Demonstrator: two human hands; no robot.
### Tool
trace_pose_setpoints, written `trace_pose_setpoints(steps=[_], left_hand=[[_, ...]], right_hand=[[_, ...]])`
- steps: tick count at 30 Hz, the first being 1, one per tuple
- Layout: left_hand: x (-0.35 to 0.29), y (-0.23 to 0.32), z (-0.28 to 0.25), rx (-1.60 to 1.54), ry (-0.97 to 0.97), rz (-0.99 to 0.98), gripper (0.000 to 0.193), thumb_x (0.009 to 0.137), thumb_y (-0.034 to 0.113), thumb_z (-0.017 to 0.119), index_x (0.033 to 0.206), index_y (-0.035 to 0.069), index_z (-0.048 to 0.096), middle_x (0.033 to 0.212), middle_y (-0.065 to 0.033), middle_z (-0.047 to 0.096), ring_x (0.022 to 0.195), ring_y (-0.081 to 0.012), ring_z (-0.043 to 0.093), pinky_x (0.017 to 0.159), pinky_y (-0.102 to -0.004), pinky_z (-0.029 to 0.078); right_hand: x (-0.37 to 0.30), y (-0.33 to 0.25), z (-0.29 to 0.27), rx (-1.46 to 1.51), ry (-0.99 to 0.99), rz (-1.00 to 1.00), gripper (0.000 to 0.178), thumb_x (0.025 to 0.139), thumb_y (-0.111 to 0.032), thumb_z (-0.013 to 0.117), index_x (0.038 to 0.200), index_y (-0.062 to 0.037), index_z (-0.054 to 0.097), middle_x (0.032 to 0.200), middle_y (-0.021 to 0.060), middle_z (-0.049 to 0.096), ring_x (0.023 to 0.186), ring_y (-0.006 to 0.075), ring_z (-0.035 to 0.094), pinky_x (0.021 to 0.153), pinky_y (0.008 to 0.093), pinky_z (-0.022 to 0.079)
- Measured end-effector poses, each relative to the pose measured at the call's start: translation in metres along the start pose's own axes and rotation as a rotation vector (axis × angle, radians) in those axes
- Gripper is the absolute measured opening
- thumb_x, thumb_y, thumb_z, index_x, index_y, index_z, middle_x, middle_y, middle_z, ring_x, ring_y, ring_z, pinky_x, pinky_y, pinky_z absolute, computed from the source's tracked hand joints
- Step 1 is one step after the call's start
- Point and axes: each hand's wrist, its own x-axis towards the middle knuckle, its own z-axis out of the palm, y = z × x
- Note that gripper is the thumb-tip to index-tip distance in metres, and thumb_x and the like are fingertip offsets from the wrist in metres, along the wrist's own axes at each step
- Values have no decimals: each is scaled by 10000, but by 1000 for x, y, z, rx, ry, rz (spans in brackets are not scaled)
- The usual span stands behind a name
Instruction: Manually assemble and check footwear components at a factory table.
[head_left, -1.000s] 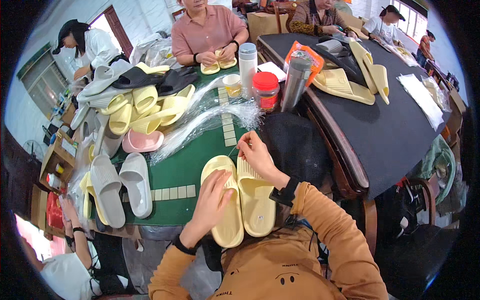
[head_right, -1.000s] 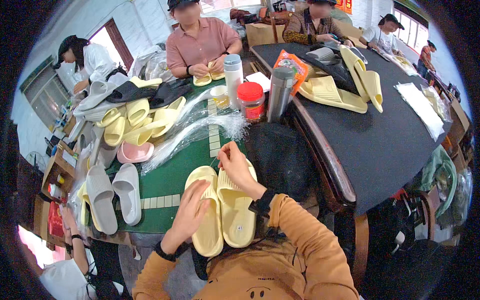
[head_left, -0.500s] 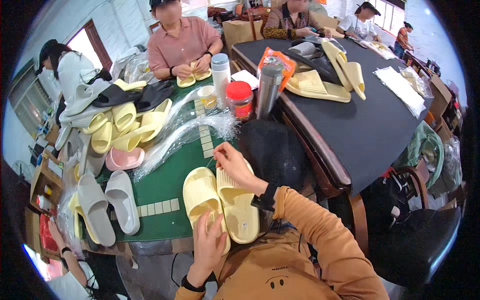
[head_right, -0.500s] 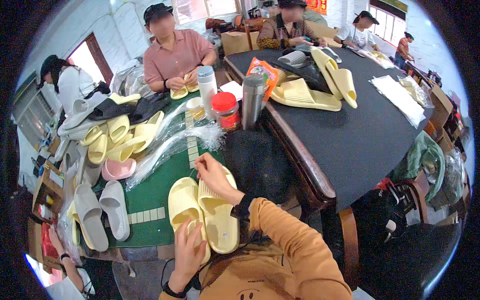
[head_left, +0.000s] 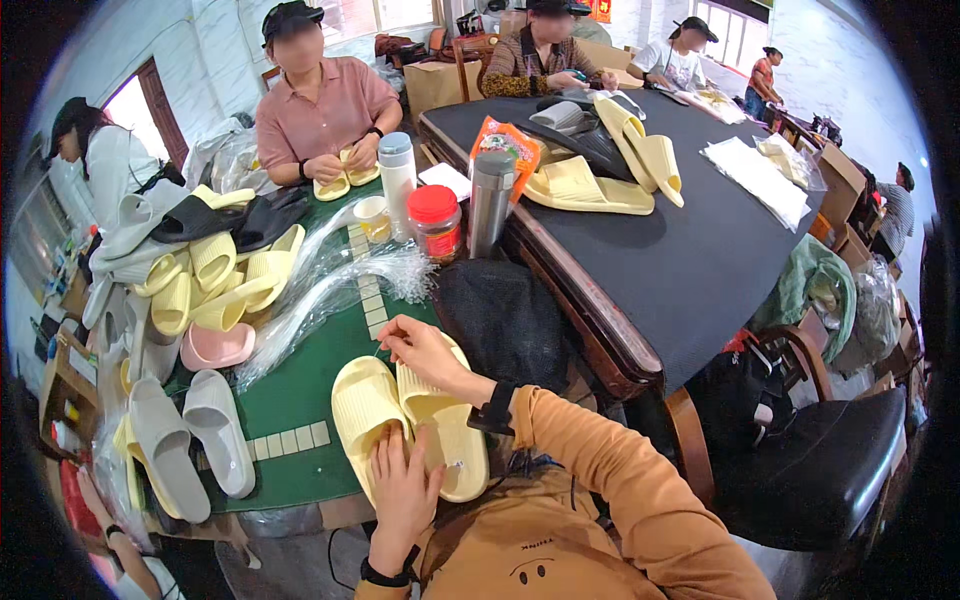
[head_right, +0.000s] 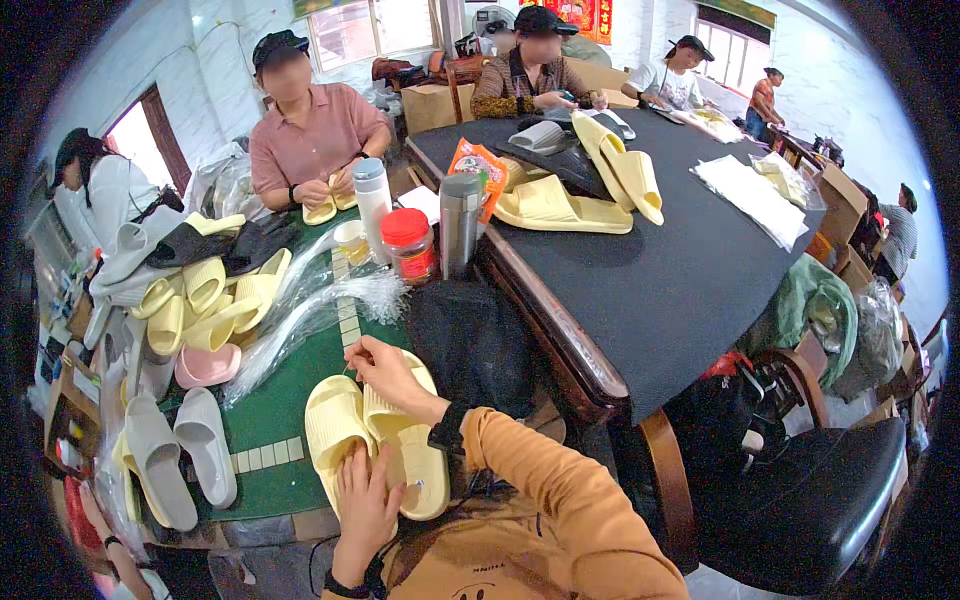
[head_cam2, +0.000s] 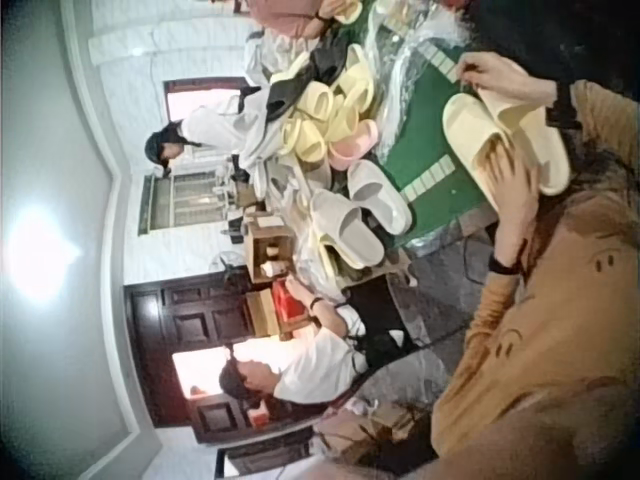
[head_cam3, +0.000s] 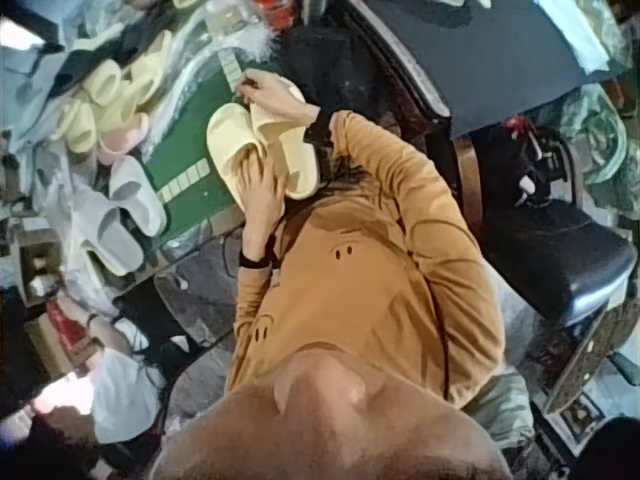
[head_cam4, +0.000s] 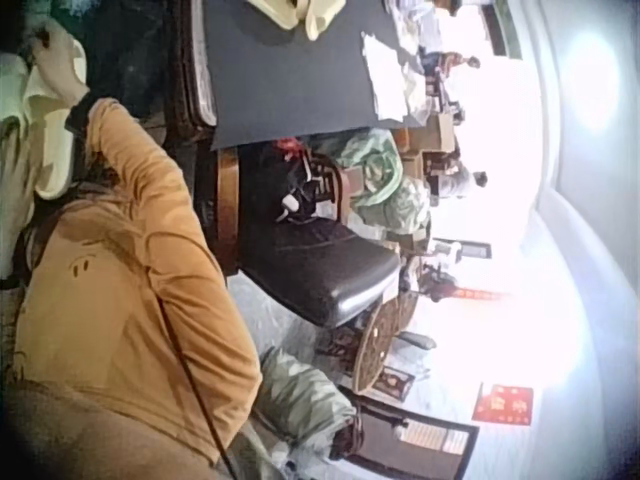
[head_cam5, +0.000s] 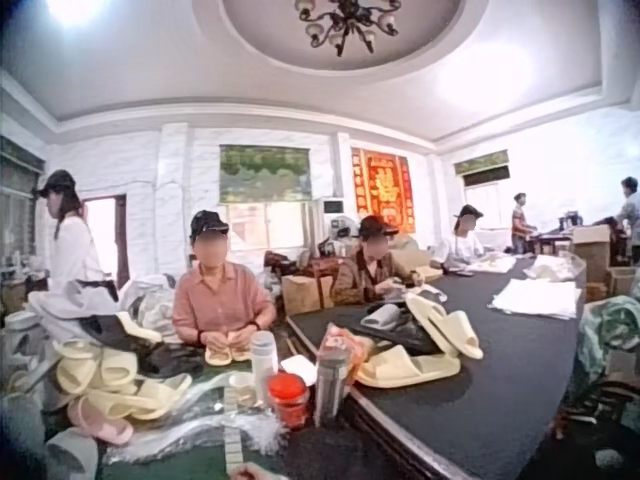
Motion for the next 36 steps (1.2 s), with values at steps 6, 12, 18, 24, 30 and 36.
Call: trace_pose_setpoints(steps=[6, 12, 18, 24, 30, 36], left_hand=[[0, 4, -2, 21, 17, -20, 630, 879, 224, 625, 1446, 70, 399, 1438, -293, 338, 1304, -485, 331, 1115, -543, 246], [2, 4, -3, 95, 76, 13, 667, 841, 251, 670, 1425, 53, 417, 1398, -257, 392, 1282, -426, 381, 1099, -531, 281], [0, 6, -5, -12, 43, 0, 621, 881, 252, 612, 1415, 11, 405, 1418, -282, 362, 1298, -487, 343, 1103, -548, 264], [0, 3, 2, -12, 55, 9, 613, 889, 267, 615, 1408, 9, 416, 1354, -281, 409, 1251, -497, 379, 1085, -555, 281], [-6, -4, 0, 25, 34, 1, 633, 886, 262, 610, 1430, 22, 391, 1365, -277, 398, 1275, -481, 359, 1112, -559, 257], [4, 3, 3, 96, 21, -6, 649, 869, 262, 612, 1421, -1, 395, 1380, -286, 397, 1297, -463, 354, 1108, -561, 252]], right_hand=[[0, -2, 1, 97, 43, -16, 121, 956, -62, 551, 1048, 6, 592, 897, 40, 648, 737, 80, 587, 675, 238, 492], [-4, -11, -2, 12, 52, -42, 106, 928, -77, 607, 1008, -8, 605, 880, 13, 633, 738, 77, 574, 678, 249, 488], [-12, -23, -4, -283, 47, -325, 129, 898, -9, 592, 1026, -21, 599, 927, 84, 591, 766, 181, 621, 691, 299, 516], [-48, -127, -10, -397, -164, -665, 303, 764, 12, 626, 1057, -32, 565, 988, 131, 564, 916, 364, 595, 773, 398, 513], [-122, -268, -4, -772, -534, -899, 290, 790, -189, 603, 1041, -45, 600, 992, 95, 549, 863, 211, 597, 678, 293, 497], [-160, -292, 3, -564, -171, -1104, 194, 782, -227, 576, 799, -35, 596, 689, 19, 481, 626, 162, 497, 555, 279, 392]])
